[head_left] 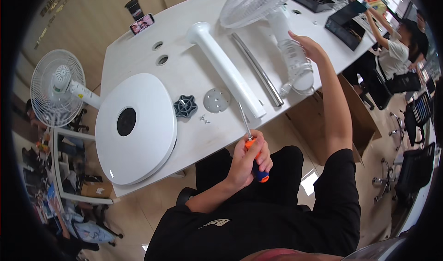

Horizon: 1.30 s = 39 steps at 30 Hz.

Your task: The person disassembles a fan by removing the front grille, fan blade, and rear grille, then unscrews the motor housing using a screwdriver.

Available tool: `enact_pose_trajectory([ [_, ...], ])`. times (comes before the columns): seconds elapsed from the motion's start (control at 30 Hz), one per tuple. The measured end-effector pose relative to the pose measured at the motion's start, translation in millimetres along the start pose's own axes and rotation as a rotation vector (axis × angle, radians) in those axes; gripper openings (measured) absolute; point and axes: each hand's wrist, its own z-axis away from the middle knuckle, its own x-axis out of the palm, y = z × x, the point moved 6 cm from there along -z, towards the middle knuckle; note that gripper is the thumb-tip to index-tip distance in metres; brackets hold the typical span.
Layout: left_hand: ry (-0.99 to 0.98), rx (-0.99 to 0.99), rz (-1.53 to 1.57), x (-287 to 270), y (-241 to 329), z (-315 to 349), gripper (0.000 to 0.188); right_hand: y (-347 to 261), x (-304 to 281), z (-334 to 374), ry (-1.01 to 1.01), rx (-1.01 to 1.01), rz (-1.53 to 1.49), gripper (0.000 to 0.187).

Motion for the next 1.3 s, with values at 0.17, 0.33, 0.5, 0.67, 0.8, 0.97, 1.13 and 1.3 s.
enact_pose_trajectory([
  [0.17,-0.012,0.005,-0.047,-1.8,13.6,-27.1,0.016,-2.0,38.1,-12.7,-0.497,0.192,-0.444,0.046],
  [0.33,0.022,0.014,-0.151,-2.8,12.9,-40.8,0.02,7.2,49.4,-6.8,-0.385,-0.135,-0.431,0.05],
  [0.5,0.016,0.096,-0.301,-6.6,18.1,-70.8,0.026,17.4,50.3,34.9,-0.291,-0.154,-0.555,0.05],
  [0.67,0.12,0.157,-0.4,-5.4,21.9,-96.5,0.028,34.9,43.9,83.4,-0.238,-0.154,-0.576,0.058],
  [0.8,0.084,0.085,-0.38,-1.3,12.4,-98.9,0.023,51.7,32.8,120.5,-0.182,-0.146,-0.622,0.062],
  [0.97,-0.043,0.293,-0.83,-1.1,-17.7,-114.8,0.021,56.2,24.9,133.1,-0.191,-0.147,-0.651,0.064],
  [1.13,0.048,0.286,-0.874,-4.1,-16.3,-124.3,0.029,57.9,20.3,134.6,-0.188,-0.158,-0.668,0.064],
  [1.3,0.081,0.562,-1.265,-6.3,-10.3,-143.8,0.034,53.9,20.8,148.9,-0.152,-0.156,-0.667,0.074],
])
